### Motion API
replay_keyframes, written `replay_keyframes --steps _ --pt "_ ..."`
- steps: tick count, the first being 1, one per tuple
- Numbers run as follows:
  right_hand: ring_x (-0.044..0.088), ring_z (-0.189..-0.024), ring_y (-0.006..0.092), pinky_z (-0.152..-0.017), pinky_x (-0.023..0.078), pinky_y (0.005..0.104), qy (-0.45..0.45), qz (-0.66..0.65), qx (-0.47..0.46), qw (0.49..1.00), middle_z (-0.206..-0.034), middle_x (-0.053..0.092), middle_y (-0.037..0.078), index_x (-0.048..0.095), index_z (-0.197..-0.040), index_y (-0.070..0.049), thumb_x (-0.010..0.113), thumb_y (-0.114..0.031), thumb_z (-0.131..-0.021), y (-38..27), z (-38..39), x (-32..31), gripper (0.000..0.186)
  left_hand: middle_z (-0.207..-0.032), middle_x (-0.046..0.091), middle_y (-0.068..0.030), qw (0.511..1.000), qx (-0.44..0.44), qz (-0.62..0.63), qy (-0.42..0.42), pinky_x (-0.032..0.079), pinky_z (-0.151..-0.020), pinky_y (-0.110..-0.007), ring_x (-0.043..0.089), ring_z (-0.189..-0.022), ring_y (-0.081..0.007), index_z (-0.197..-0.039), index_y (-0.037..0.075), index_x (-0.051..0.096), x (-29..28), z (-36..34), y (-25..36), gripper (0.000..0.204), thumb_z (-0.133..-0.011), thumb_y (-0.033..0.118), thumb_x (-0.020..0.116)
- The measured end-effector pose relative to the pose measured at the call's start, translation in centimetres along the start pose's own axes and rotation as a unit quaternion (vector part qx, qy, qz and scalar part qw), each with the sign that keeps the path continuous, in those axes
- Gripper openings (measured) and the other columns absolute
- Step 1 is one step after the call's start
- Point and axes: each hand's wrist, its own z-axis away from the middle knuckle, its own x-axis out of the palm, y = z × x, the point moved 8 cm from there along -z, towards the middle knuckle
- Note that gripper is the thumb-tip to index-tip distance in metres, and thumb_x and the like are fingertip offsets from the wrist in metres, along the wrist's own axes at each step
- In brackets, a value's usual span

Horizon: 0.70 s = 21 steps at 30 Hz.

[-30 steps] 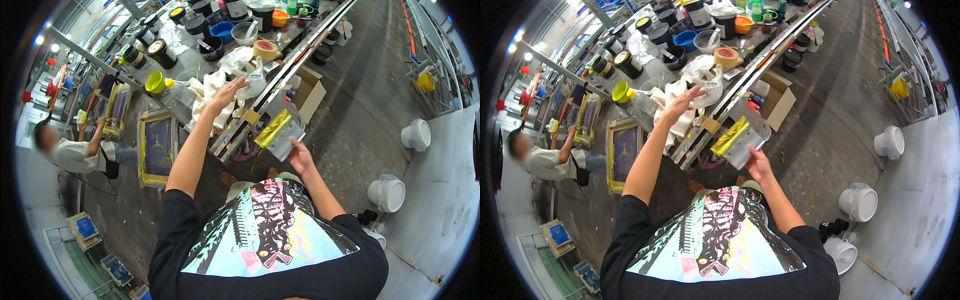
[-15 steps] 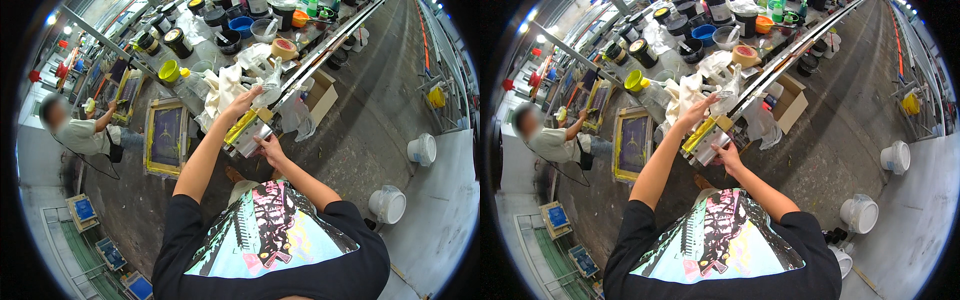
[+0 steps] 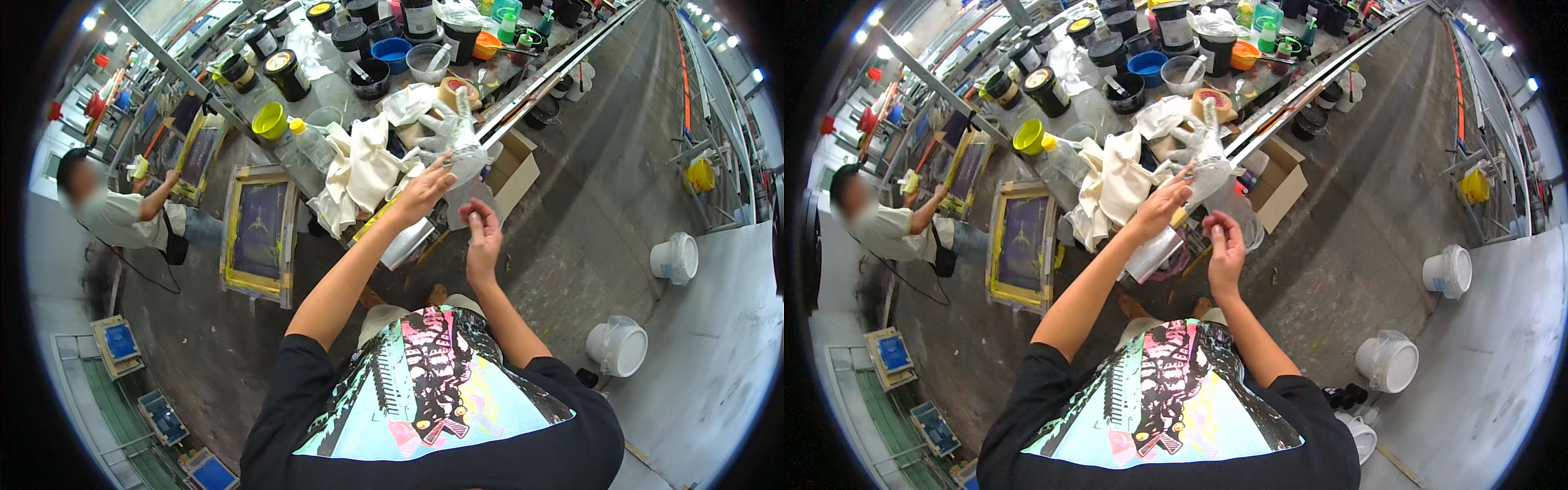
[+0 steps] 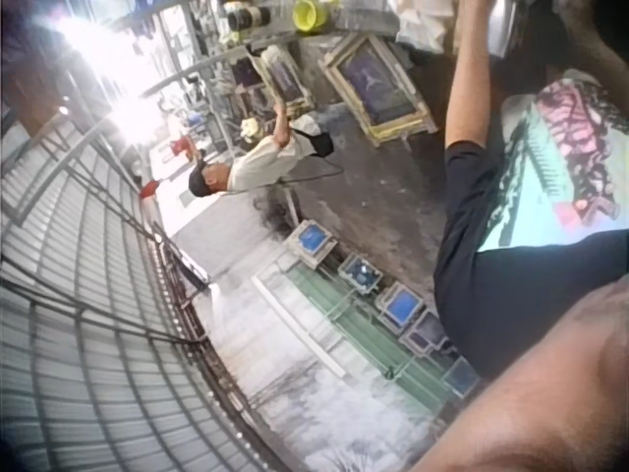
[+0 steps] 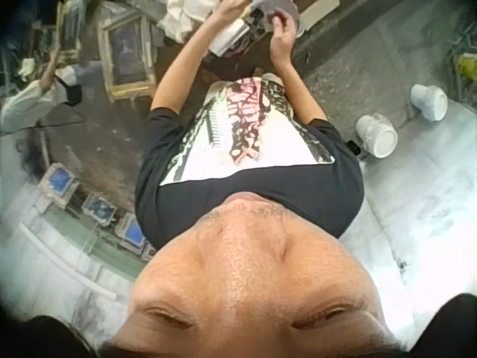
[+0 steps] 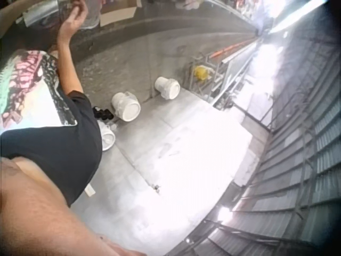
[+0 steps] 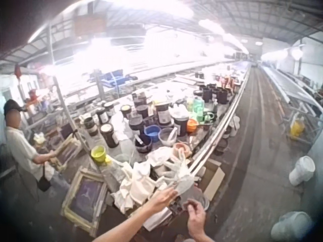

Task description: The person uses a squeegee to spread neon yellow ink across a screen printing frame, applying a design onto purple fabric pieces laid out on a conveyor. The person then refills the screen with ink from a container and continues printing.

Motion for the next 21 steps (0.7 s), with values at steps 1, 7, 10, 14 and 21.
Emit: replay_keyframes --steps 1,7,10,14,21 --pt "0.063 -0.111 0.0184 -0.1 0.049 0.0317 -0.007 0.013 -0.02 1.0 -0.121 0.065 0.009 0.059 -0.127 0.002 0.05 -0.005 -0.104 -2.9 -0.3 0.7 0.026 -0.165 0.032 -0.0162 0.999 0.031 -0.025 0.009 0.032 -0.117 -0.036 0.038 -0.147 -0.0269 -0.141 -0.007 0.052 0.7 0.4 1.0 0.071 -0.105 0.054 0.048" --pt "0.063 -0.117 0.0186 -0.101 0.051 0.0332 0.005 -0.136 0.071 0.988 -0.131 0.063 0.009 0.059 -0.131 0.001 0.048 -0.003 -0.105 -1.4 -5.0 -3.8 0.029 -0.165 0.03 -0.0146 0.974 0.164 -0.152 -0.024 0.034 -0.118 -0.045 0.036 -0.148 -0.0378 -0.138 -0.007 0.053 7.0 2.0 6.5 0.074 -0.098 0.055 0.058" --pt "0.061 -0.122 0.0202 -0.103 0.05 0.0335 0.016 -0.161 0.017 0.987 -0.136 0.062 0.01 0.056 -0.137 0.0 0.052 -0.002 -0.103 -2.1 -5.2 -5.6 0.034 -0.166 0.029 -0.0157 0.952 0.178 -0.239 -0.071 0.03 -0.12 -0.044 0.032 -0.151 -0.0352 -0.144 -0.006 0.048 9.6 3.3 6.6 0.085 -0.09 0.057 0.065" --pt "0.062 -0.122 0.0213 -0.102 0.052 0.0355 0.065 -0.216 -0.009 0.974 -0.139 0.059 0.01 0.051 -0.142 -0.002 0.049 -0.008 -0.105 -2.3 -4.2 -5.9 0.038 -0.166 0.03 -0.0153 0.943 0.193 -0.259 -0.087 0.032 -0.119 -0.046 0.032 -0.15 -0.0352 -0.146 -0.004 0.048 11.1 4.9 7.5 0.089 -0.086 0.058 0.068" --pt "0.062 -0.121 0.025 -0.101 0.054 0.0378 -0.033 -0.262 0.075 0.961 -0.143 0.056 0.011 0.043 -0.15 -0.005 0.052 -0.026 -0.104 1.4 -4.2 -7.1 0.051 -0.16 0.04 -0.0163 0.964 0.179 -0.173 -0.096 0.031 -0.12 -0.047 0.033 -0.15 -0.0364 -0.147 0.001 0.05 11.3 6.3 7.7 0.086 -0.086 0.059 0.069"
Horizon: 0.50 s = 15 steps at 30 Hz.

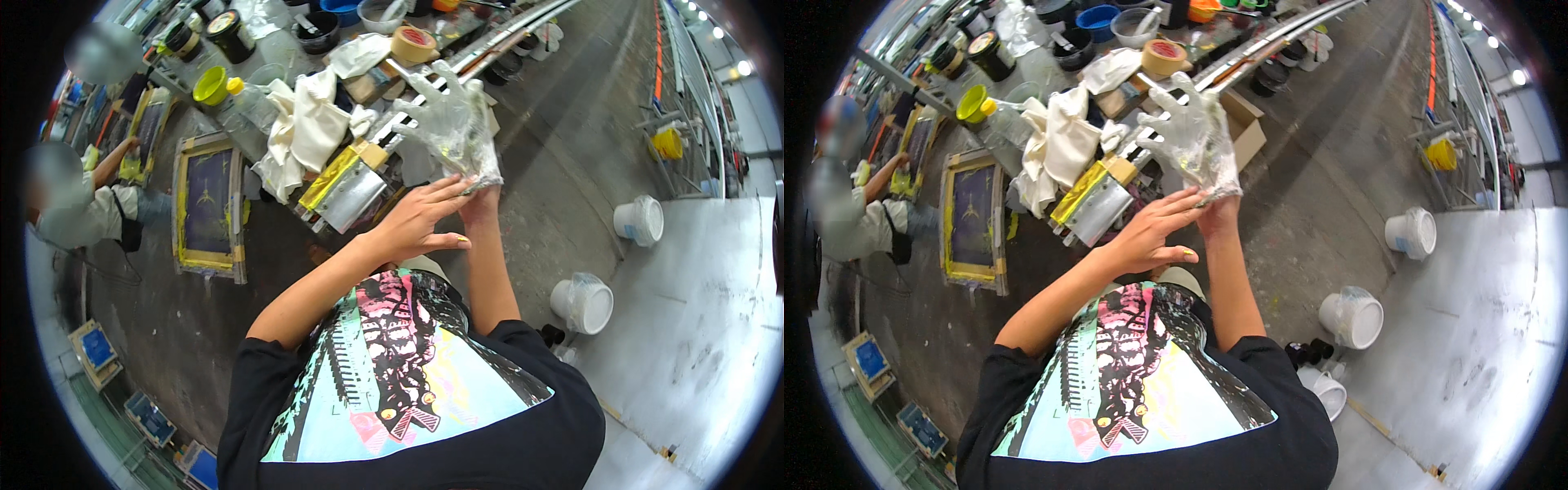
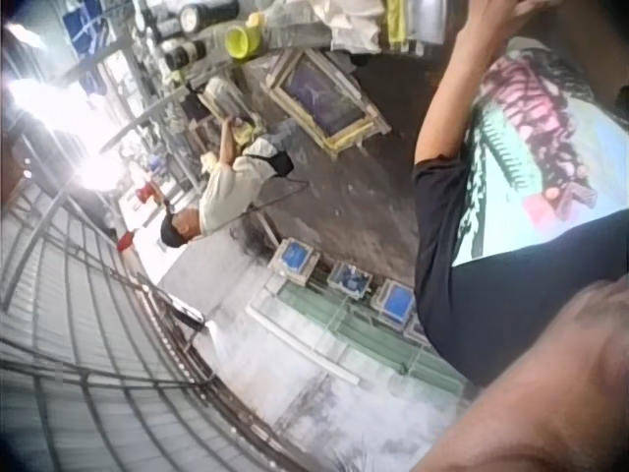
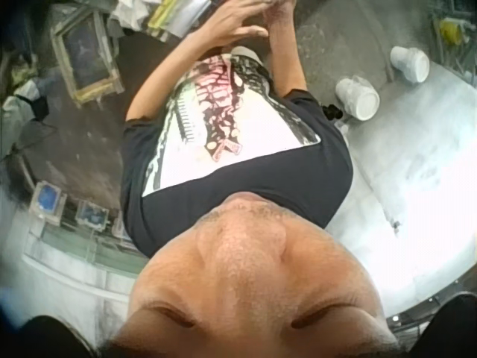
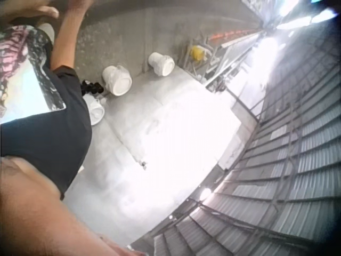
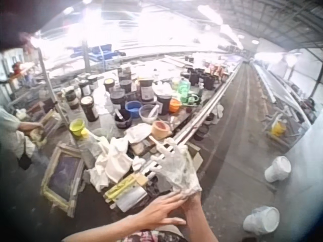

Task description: The person uses a squeegee to spread neon yellow ink across a screen printing frame, applying a design onto purple fabric pieces laid out on a conveyor. The person then refills the screen with ink from a container and continues printing.

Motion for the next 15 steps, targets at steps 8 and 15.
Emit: replay_keyframes --steps 8,15 --pt "0.05 -0.136 0.0334 -0.113 0.043 0.049 0.158 0.117 0.056 0.979 -0.153 0.046 0.013 0.038 -0.154 -0.011 0.05 -0.041 -0.105 0.4 2.2 -3.4 0.059 -0.159 0.043 -0.0121 0.993 -0.041 0.112 -0.013 0.03 -0.121 -0.046 0.034 -0.15 -0.0344 -0.149 0.005 0.05 1.3 0.1 -0.7 0.079 -0.092 0.056 0.066" --pt "0.046 -0.139 0.036 -0.115 0.038 0.0533 0.064 0.081 0.064 0.993 -0.156 0.043 0.014 0.035 -0.156 -0.013 0.047 -0.045 -0.105 -1.0 1.6 -0.4 0.061 -0.152 0.051 -0.0143 0.979 -0.052 0.194 -0.015 0.031 -0.119 -0.047 0.037 -0.147 -0.0358 -0.143 0.007 0.059 0.7 0.0 -0.3 0.069 -0.095 0.058 0.062"
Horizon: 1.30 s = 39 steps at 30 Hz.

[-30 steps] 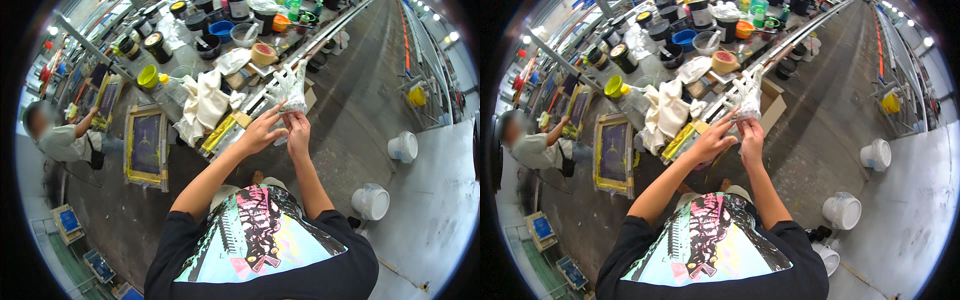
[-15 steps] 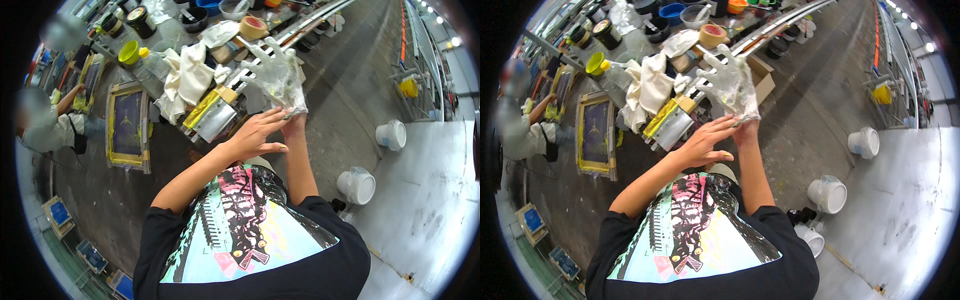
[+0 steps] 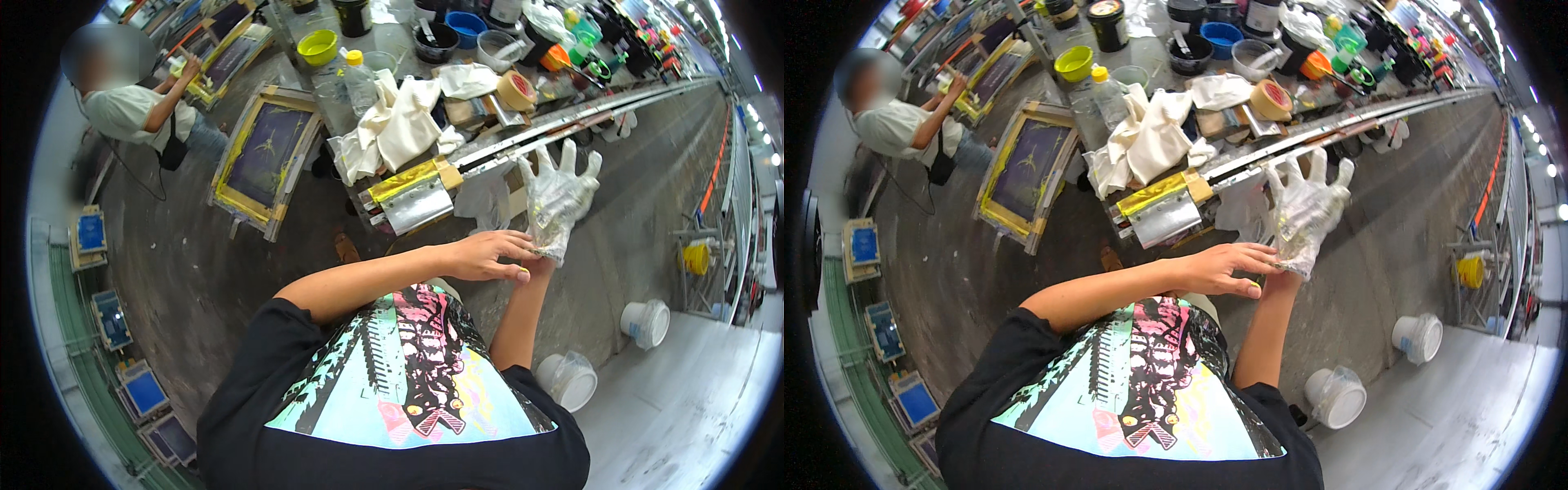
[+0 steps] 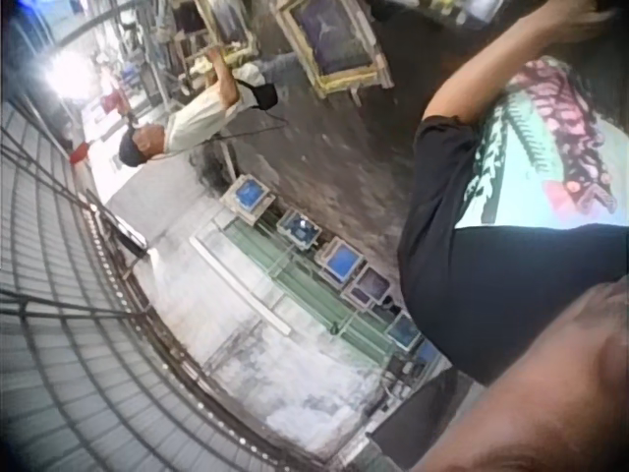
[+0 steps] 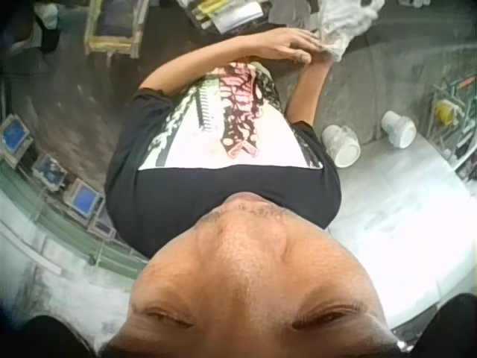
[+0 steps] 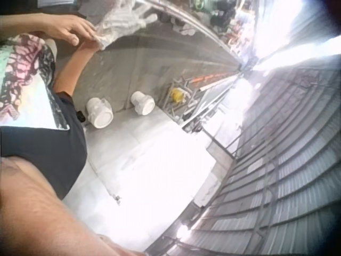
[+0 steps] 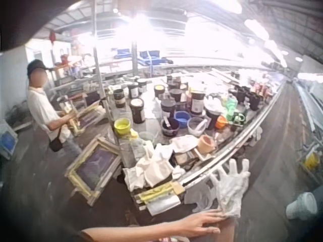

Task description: The person uses a squeegee to spread neon yellow ink across a screen printing frame, applying a design onto purple fabric pieces laid out on a conveyor. The person then refills the screen with ink from a container and continues printing.

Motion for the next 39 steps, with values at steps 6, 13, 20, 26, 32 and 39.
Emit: replay_keyframes --steps 6,13,20,26,32,39 --pt "0.042 -0.141 0.0382 -0.117 0.033 0.0569 -0.142 -0.1 -0.01 0.985 -0.158 0.04 0.014 0.033 -0.157 -0.014 0.046 -0.049 -0.105 -0.7 1.5 5.9 0.064 -0.148 0.055 -0.0176 0.999 0.0 0.046 -0.024 0.03 -0.119 -0.047 0.04 -0.145 -0.0357 -0.138 0.006 0.064 -0.3 -0.3 0.9 0.067 -0.097 0.059 0.058" --pt "0.039 -0.143 0.0407 -0.119 0.028 0.0611 -0.334 -0.227 0.013 0.915 -0.16 0.037 0.015 0.031 -0.159 -0.016 0.043 -0.053 -0.105 -5.4 1.4 17.2 0.067 -0.142 0.059 -0.0177 0.995 0.006 0.097 -0.024 0.031 -0.119 -0.047 0.041 -0.142 -0.0357 -0.134 0.003 0.066 -1.1 -0.9 0.9 0.077 -0.098 0.068 0.048" --pt "0.035 -0.146 0.0433 -0.121 0.023 0.0653 -0.397 -0.248 0.023 0.883 -0.163 0.034 0.016 0.028 -0.161 -0.018 0.041 -0.057 -0.105 -8.1 1.8 20.7 0.069 -0.142 0.058 -0.0188 0.996 0.0 0.077 -0.034 0.033 -0.117 -0.047 0.042 -0.14 -0.0349 -0.133 0.001 0.065 -0.8 -0.9 2.4 0.076 -0.1 0.067 0.045" --pt "0.022 -0.15 0.0471 -0.12 0.018 0.0688 -0.246 -0.033 -0.109 0.963 -0.168 0.018 0.013 0.016 -0.164 -0.024 0.036 -0.065 -0.101 -9.4 2.2 18.5 0.078 -0.146 0.056 -0.0171 0.993 0.006 0.106 -0.048 0.029 -0.119 -0.048 0.04 -0.14 -0.0341 -0.137 0.005 0.064 -0.8 -0.8 2.9 0.078 -0.099 0.07 0.045" --pt "0.004 -0.153 0.051 -0.116 0.015 0.0756 -0.291 -0.183 -0.011 0.939 -0.172 -0.003 0.014 0.021 -0.163 -0.031 0.025 -0.091 -0.084 -9.3 -0.1 17.8 0.099 -0.148 0.054 -0.0167 0.992 0.027 0.088 -0.081 0.029 -0.119 -0.048 0.041 -0.14 -0.0342 -0.139 0.005 0.063 0.2 -1.3 4.1 0.079 -0.097 0.071 0.046" --pt "0.021 -0.15 0.0466 -0.116 0.024 0.0706 -0.289 -0.222 -0.016 0.931 -0.168 0.02 0.01 0.03 -0.161 -0.025 0.029 -0.087 -0.089 -9.6 0.1 19.0 0.095 -0.152 0.051 -0.0139 0.993 0.042 0.087 -0.064 0.026 -0.121 -0.05 0.035 -0.147 -0.0328 -0.142 0.007 0.061 -0.2 0.7 4.1 0.084 -0.092 0.074 0.051"
